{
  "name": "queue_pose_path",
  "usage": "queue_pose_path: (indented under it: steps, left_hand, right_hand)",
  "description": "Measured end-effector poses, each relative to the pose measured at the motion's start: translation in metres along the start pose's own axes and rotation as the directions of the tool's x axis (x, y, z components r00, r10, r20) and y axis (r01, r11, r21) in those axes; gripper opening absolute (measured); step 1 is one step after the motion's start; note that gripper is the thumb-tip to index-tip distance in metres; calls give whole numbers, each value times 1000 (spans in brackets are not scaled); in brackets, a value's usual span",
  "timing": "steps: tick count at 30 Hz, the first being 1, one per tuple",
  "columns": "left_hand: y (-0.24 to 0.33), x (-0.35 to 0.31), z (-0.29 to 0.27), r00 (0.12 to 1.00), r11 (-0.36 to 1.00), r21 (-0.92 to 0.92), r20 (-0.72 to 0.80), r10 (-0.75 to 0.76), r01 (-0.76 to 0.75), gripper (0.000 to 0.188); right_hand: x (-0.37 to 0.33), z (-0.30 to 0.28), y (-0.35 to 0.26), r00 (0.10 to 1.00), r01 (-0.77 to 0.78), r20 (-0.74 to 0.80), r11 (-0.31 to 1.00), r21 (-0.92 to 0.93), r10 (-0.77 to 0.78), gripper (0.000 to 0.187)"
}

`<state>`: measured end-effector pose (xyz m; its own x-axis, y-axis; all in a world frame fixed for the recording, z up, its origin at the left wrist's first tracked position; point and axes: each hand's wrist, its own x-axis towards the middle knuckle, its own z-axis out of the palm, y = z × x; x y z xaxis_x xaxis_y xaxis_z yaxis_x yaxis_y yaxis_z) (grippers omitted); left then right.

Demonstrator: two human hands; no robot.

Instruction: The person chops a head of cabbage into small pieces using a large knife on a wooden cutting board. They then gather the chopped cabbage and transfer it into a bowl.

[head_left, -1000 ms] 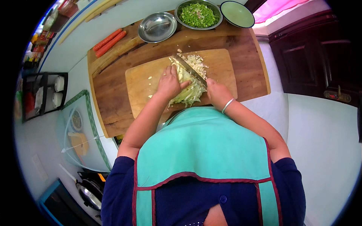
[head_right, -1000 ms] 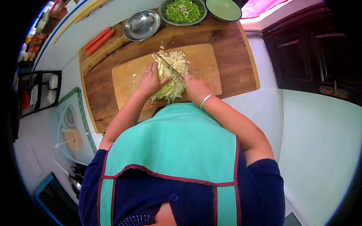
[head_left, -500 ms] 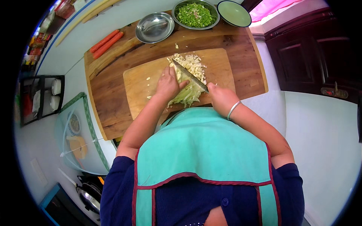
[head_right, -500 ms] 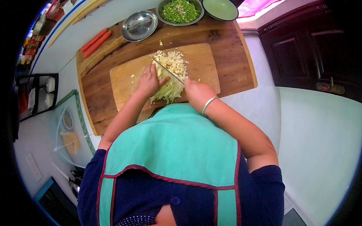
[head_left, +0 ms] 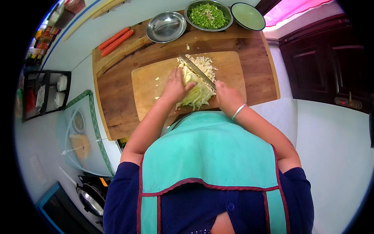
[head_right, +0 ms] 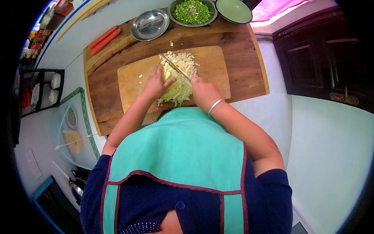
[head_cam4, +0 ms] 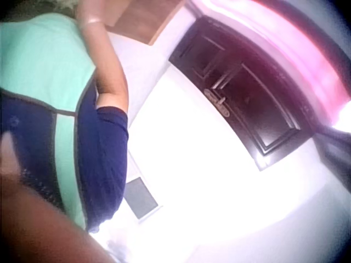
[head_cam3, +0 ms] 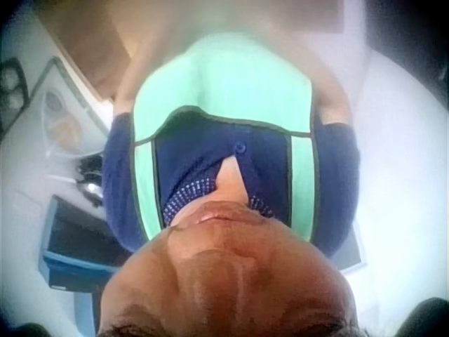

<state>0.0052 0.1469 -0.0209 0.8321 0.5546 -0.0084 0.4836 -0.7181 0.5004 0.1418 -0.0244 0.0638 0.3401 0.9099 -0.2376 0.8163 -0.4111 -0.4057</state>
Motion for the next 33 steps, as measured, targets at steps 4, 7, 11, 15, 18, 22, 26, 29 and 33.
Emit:
queue_pose_path:
  steps: [4,7,11,15,18,22,26,29,33]
  left_hand:
    - [-1,-1,3,1000,1000,0,-1,-5,5,71]
    - [3,1,5,1000,999,34,5,1,-2,66]
    - [3,0,4,999,998,59,20,33,-34,63]
    - [2,-2,4,998,997,77,61,22,-26,63]
    - [-2,-4,10,998,994,92,11,55,-56,64]
    - [-7,-5,12,1000,999,26,2,30,-30,67]
    - [-4,-3,-10,958,897,-341,165,-236,280,75]
    - [14,-11,-19,986,963,-216,64,-151,162,91]
    - [53,-27,-4,997,993,89,-12,-81,82,115]
  right_hand:
    - [-20,-18,-5,999,42,28,998,-43,-40,13]
    - [-26,-17,-5,996,-2,93,998,-67,8,13]
    - [-20,-16,-9,991,-6,130,998,-62,14,14]
    - [9,-10,-8,975,-30,217,998,-49,40,16]
    - [22,21,1,979,-49,193,994,-93,66,20]
    - [17,43,14,997,-24,79,999,-36,26,22]
    - [12,23,16,1000,5,-11,1000,18,-5,20]
    - [4,3,20,989,54,-140,992,114,-38,18]
    - [-5,-2,30,988,88,-139,989,122,-71,18]
